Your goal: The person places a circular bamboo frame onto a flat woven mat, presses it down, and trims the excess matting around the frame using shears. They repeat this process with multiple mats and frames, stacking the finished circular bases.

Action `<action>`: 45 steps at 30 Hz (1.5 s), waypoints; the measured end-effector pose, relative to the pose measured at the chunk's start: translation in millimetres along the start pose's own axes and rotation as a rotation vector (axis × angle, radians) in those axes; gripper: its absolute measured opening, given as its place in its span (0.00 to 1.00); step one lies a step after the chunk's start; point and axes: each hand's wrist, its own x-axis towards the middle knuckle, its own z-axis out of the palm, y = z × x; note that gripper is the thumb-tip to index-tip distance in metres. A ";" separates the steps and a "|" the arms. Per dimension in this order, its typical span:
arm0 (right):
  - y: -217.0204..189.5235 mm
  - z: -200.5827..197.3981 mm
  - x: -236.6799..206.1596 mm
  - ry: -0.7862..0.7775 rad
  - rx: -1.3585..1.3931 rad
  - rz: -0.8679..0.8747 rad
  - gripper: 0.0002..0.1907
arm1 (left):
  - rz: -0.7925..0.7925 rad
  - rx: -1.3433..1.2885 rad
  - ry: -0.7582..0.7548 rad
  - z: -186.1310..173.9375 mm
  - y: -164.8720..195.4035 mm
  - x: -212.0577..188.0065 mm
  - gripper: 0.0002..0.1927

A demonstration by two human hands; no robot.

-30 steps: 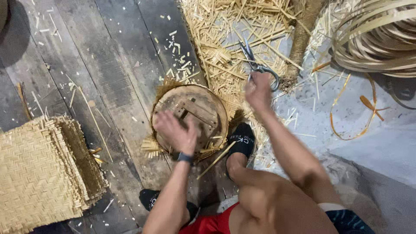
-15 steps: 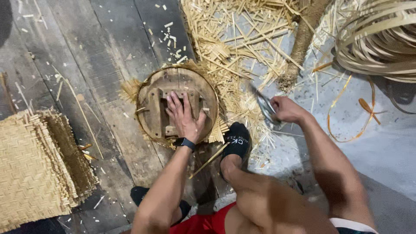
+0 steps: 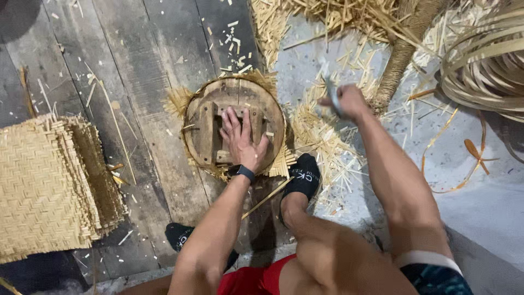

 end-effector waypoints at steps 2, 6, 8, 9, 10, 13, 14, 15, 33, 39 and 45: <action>7.9 18.5 -43.6 0.039 -0.247 -0.069 0.30 | -0.020 -0.023 0.003 3.5 2.7 -1.4 0.52; 18.1 56.8 -96.7 0.104 -0.601 -0.394 0.35 | -0.066 -0.088 0.078 12.2 16.8 -10.3 0.53; 17.4 73.1 -96.4 0.208 -0.726 -0.474 0.35 | -0.116 -0.075 0.071 15.0 23.6 -14.0 0.55; 17.9 77.9 -92.7 0.299 -0.720 -0.516 0.34 | -0.112 -0.077 0.067 15.2 25.3 -15.0 0.55; 19.0 80.4 -87.1 0.388 -0.712 -0.557 0.33 | -0.109 -0.078 0.062 14.7 26.3 -16.1 0.55; 25.6 74.4 -69.8 0.236 -0.627 -0.447 0.24 | -0.096 -0.088 0.050 11.7 25.9 -16.3 0.56; 26.9 71.2 -64.9 0.196 -0.653 -0.406 0.24 | -0.092 -0.090 0.042 10.8 25.5 -15.8 0.56; 27.4 66.9 -60.2 0.153 -0.680 -0.364 0.23 | -0.089 -0.087 0.041 10.5 25.7 -15.5 0.56; -19.5 66.3 -23.5 0.487 -0.797 -0.676 0.31 | 0.163 -0.044 -0.264 -27.8 4.0 -10.7 0.59; 3.6 56.1 -10.5 0.265 -0.832 -0.585 0.20 | 0.260 -0.043 -0.463 -45.0 -14.0 -8.9 0.58; -4.2 70.3 -15.4 0.529 -0.675 -0.810 0.26 | 0.349 -0.057 -0.482 -43.9 -22.9 -9.7 0.58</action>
